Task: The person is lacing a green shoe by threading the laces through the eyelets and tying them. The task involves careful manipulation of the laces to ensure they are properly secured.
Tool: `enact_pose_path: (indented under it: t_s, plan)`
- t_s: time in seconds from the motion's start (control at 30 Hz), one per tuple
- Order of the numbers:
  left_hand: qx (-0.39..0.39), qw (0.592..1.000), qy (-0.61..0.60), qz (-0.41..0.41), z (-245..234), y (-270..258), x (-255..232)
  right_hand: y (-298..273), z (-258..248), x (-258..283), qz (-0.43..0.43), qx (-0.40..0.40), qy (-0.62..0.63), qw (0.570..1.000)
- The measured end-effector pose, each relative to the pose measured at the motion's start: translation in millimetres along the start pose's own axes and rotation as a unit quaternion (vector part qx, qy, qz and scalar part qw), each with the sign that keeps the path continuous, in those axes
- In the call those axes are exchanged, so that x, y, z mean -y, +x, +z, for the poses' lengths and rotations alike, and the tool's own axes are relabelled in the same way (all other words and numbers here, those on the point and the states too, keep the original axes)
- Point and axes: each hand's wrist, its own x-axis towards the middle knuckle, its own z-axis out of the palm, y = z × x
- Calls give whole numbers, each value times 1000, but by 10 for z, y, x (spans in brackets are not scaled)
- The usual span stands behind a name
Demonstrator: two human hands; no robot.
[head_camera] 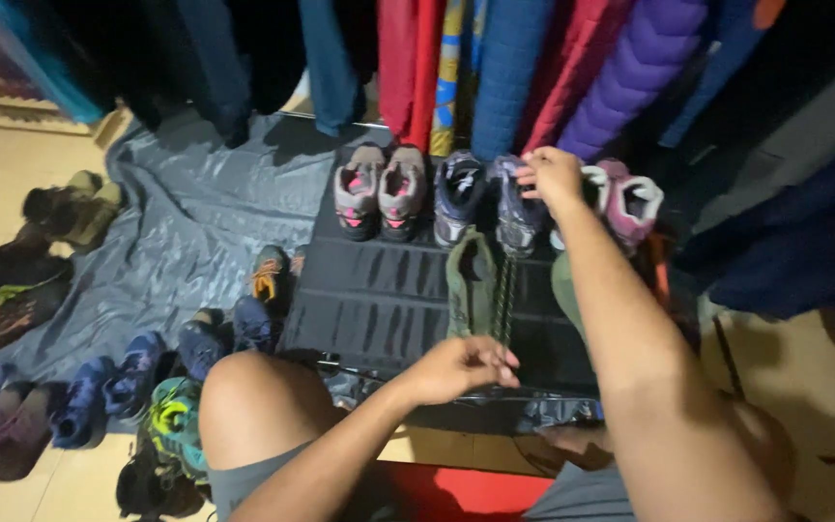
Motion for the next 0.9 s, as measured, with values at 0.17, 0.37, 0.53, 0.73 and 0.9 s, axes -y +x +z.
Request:
enact_pose_path:
  t_s: [0.17,0.37,0.53,0.73,0.9]
  plan:
    - [67,996,-41,-35,-125,-26,-139,-161,191,226,-34,27,-13,999]
    - [119,992,31,-30,-84,-26,-223,-286,350,601,-63,40,-13,997]
    - [126,980,150,-44,-126,-28,-167,-315,381,707,-83,40,-9,996]
    - [-5,986,164,-26,-172,110,1,-457,160,819,-90,27,7,995]
    - [-155,974,159,-38,-336,188,171,-1029,-308,1167,-155,-52,67,984]
